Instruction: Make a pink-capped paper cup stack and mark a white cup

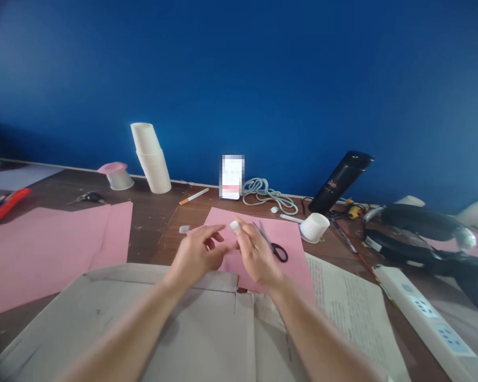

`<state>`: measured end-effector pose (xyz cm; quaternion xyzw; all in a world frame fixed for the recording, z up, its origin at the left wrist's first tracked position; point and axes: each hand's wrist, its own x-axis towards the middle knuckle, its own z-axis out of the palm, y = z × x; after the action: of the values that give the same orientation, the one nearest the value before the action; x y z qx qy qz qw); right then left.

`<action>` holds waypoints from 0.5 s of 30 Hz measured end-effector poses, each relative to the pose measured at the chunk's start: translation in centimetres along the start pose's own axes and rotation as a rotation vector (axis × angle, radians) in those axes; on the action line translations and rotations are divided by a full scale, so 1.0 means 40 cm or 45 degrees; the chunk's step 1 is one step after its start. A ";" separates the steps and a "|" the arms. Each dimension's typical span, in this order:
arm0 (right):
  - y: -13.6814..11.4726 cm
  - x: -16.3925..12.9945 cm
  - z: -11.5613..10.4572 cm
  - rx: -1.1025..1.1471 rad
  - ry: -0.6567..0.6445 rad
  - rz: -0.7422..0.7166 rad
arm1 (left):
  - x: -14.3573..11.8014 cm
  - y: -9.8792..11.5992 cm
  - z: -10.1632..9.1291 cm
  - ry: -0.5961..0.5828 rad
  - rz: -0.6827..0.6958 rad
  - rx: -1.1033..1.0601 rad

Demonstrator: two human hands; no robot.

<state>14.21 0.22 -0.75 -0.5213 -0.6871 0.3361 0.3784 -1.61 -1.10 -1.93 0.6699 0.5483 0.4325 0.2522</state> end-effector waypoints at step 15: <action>0.029 0.007 -0.037 -0.357 0.124 -0.155 | 0.000 -0.058 -0.014 -0.230 0.039 0.723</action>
<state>16.00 0.85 -0.97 -0.5421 -0.7383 0.1877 0.3547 -3.26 -0.53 -3.53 0.7576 0.6125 0.2041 0.0960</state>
